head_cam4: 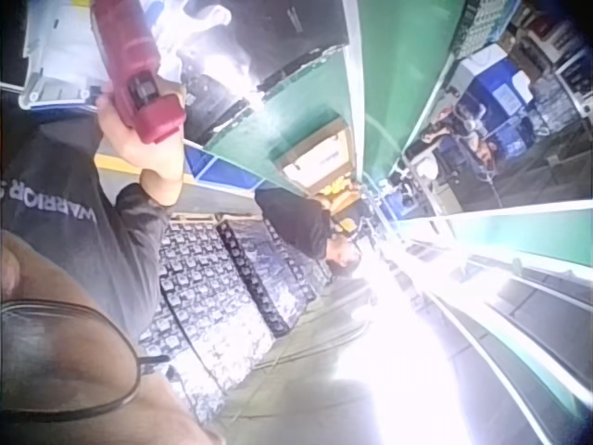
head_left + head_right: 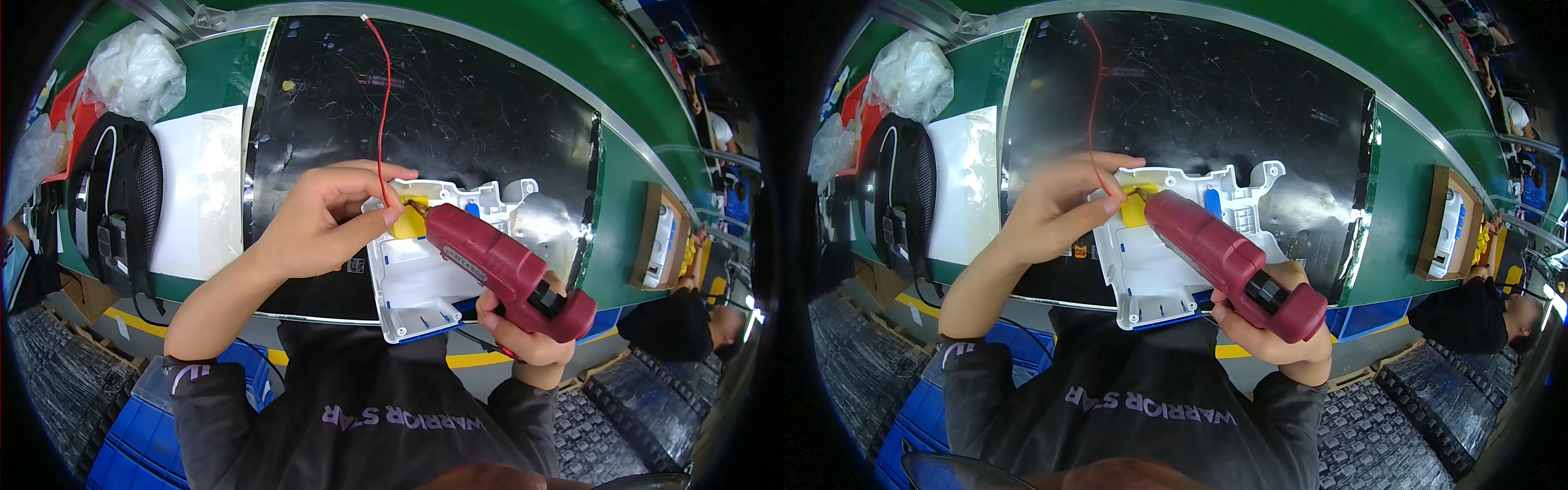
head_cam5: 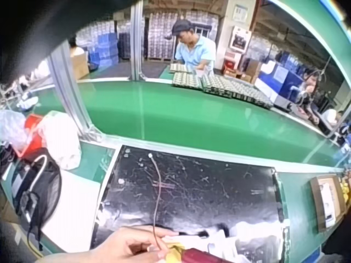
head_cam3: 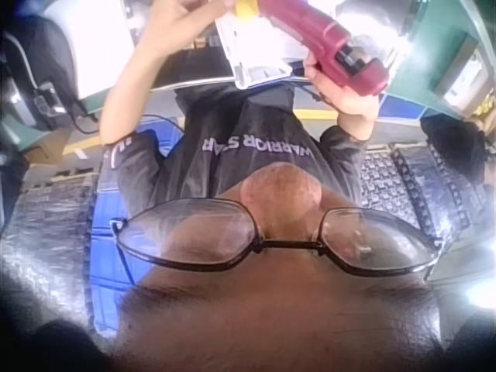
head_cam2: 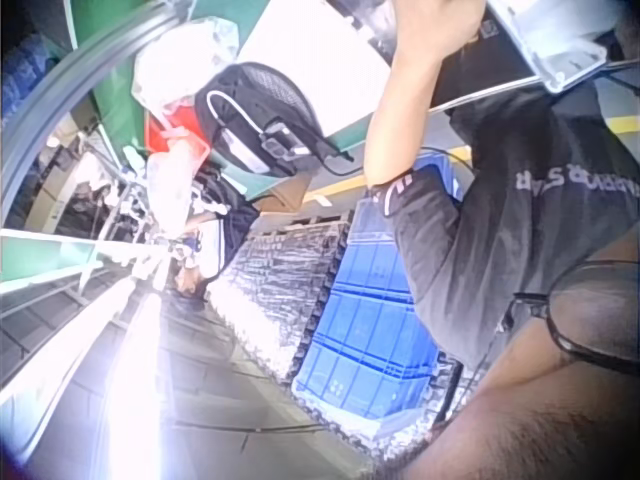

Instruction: Using a hot glue gun to secure a red wire inside a white plastic component housing on a factory assembly line.

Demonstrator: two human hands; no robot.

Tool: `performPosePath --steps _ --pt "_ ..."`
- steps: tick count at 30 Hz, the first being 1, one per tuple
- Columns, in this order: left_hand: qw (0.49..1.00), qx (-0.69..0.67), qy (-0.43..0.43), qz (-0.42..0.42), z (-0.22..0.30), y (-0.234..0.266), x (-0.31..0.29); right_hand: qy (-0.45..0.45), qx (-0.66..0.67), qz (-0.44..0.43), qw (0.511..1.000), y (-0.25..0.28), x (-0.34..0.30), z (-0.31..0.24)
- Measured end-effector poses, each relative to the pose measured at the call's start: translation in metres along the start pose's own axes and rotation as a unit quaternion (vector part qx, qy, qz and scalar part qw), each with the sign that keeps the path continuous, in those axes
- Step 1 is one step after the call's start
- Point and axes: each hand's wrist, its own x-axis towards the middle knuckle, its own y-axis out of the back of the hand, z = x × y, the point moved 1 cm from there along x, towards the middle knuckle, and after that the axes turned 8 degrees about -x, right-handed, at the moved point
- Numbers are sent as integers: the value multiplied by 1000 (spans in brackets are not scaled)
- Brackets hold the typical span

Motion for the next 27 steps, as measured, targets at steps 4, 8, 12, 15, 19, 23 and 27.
performPosePath --steps 4,8,12,15,19,23,27 --pt "1000 3 -3 0 0 0 0 10 14 21 1000 0 -2 0" --pt "1000 6 -5 -1 0 1 1 -15 25 31 999 1 -3 1" --pt "1000 10 -6 -3 0 1 2 -13 39 19 999 1 -4 2" --pt "1000 12 -7 -4 1 1 2 -3 43 29 999 1 -7 3" --pt "1000 14 -6 -2 -2 2 3 4 34 37 999 2 -7 3" --pt "1000 12 -12 0 -3 1 2 13 -2 6 1000 4 -7 2" --pt "999 -24 -28 27 -5 -4 3 61 -29 17 998 1 -12 8"
